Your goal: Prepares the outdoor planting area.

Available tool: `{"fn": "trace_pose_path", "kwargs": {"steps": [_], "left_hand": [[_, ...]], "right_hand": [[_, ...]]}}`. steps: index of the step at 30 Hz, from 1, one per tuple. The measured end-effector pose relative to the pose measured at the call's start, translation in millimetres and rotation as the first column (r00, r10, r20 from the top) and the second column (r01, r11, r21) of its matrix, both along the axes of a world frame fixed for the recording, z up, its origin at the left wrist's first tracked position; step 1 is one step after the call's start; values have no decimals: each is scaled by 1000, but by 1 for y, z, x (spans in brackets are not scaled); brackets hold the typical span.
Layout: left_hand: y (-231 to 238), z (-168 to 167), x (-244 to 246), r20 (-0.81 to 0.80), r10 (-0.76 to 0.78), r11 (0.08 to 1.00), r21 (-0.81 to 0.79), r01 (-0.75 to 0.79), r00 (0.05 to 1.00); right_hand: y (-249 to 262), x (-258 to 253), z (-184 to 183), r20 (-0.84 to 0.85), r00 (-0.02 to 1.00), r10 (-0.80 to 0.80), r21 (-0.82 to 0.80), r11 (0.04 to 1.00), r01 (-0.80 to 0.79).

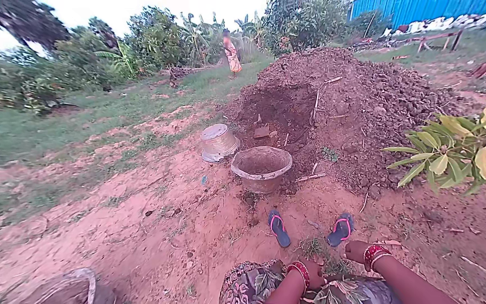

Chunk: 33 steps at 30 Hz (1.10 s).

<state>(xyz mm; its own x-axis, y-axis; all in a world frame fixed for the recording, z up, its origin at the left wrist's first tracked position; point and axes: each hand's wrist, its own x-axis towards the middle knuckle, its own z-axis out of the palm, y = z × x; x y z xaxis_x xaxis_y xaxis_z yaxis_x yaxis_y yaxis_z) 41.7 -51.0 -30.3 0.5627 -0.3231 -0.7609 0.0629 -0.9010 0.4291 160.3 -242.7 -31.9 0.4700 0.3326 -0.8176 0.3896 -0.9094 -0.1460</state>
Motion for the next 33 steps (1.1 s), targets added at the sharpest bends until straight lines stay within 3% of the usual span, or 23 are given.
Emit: {"fn": "trace_pose_path", "kwargs": {"steps": [10, 12, 14, 15, 16, 17, 19, 22, 24, 27, 29, 31, 33], "left_hand": [[2, 6, -4, -8, 22, 1000, 17, -21, 1000], [7, 5, -4, 18, 68, 996, -55, -67, 998], [28, 16, -1, 61, 257, 943, -235, -236, 965], [43, 28, 1, 66, 435, 847, -369, -383, 898], [62, 40, 1, 42, 631, 681, -509, -527, 774], [85, 57, 2, -20, 794, 468, -617, -633, 607], [145, 84, -4, -144, 975, 33, -653, -757, 167], [251, 92, -38, -184, 885, -447, -590, -673, -428], [301, 90, -66, -177, 729, -621, -579, -529, -661], [334, 98, -94, -113, 642, -646, -612, -456, -758], [319, 108, -92, -136, 626, -658, -620, -427, -768], [298, 112, -75, -169, 699, -626, -615, -480, -695], [268, 110, -48, -215, 841, -515, -603, -610, -497]], "right_hand": [[3, -2, 21, 41, 999, -10, 34, 999, 8], [1, -5, 29, 45, 998, -38, 67, 997, 35], [-1, -4, 36, 57, 995, -80, 120, 990, 73], [-3, -2, 38, 61, 993, -102, 151, 984, 91], [-5, -1, 39, 56, 990, -128, 178, 977, 116], [-7, 0, 42, 52, 987, -154, 201, 969, 141], [-13, -1, 48, 43, 982, -184, 233, 958, 169], [-18, 3, 53, 16, 985, -170, 254, 954, 161], [-23, 4, 54, -18, 988, -156, 264, 952, 156], [-26, 9, 60, -66, 987, -144, 287, 945, 157], [-28, 12, 63, -83, 986, -143, 316, 935, 162], [-26, 15, 63, -77, 986, -149, 334, 928, 166], [-22, 14, 65, -59, 988, -143, 328, 932, 155]]}}
